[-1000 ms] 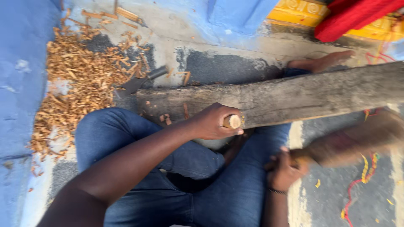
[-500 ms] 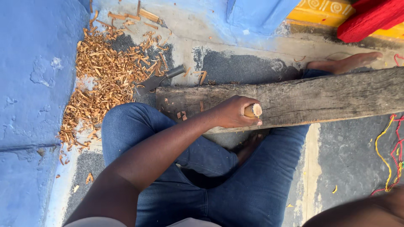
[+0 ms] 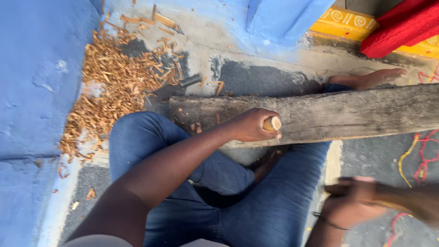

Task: The person sits on the floor and uses a wooden mallet to strike a chisel, carving a small cylindrical piece of wood held in their left hand. Wood shavings accumulate on the floor as the person repeatedly shapes the wood.

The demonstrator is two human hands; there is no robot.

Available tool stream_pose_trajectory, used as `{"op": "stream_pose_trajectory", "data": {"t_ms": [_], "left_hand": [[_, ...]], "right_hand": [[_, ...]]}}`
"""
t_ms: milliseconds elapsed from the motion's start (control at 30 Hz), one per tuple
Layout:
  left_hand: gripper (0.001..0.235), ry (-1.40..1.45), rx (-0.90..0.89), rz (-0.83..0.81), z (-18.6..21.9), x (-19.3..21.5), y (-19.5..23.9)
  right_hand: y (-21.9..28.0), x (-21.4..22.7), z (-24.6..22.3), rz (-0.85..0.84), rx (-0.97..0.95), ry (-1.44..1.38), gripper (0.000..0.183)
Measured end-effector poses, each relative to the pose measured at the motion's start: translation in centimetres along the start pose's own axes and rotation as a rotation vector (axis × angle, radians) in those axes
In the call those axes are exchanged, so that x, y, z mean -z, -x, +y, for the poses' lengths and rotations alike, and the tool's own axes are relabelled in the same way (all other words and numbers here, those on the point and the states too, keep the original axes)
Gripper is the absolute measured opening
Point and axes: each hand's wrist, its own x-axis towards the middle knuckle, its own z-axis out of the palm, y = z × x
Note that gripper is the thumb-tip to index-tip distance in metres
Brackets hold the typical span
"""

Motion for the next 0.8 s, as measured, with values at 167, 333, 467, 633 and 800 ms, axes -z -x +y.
{"op": "stream_pose_trajectory", "data": {"t_ms": [167, 333, 467, 633, 800], "left_hand": [[0.039, -0.030, -0.059, 0.047, -0.1, 0.2, 0.0], [0.039, -0.026, -0.012, 0.049, 0.2, 0.3, 0.3], [0.044, -0.091, -0.137, 0.164, 0.1, 0.0, 0.5], [0.031, -0.086, -0.140, 0.075, 0.9, -0.1, 3.8], [0.032, 0.028, -0.103, -0.068, 1.2, 1.5, 5.9]], "right_hand": [[-10.7, 4.2, -2.2, 0.192, 0.149, 0.045, 0.015], [-4.5, 2.3, 2.7, 0.002, 0.284, 0.839, 0.017], [3.5, -2.0, 3.5, -0.599, 0.168, 0.947, 0.047], [4.1, -2.4, 3.9, -0.304, -0.645, 0.444, 0.029], [3.7, -1.6, 4.8, -0.229, -0.724, 0.252, 0.024]]}}
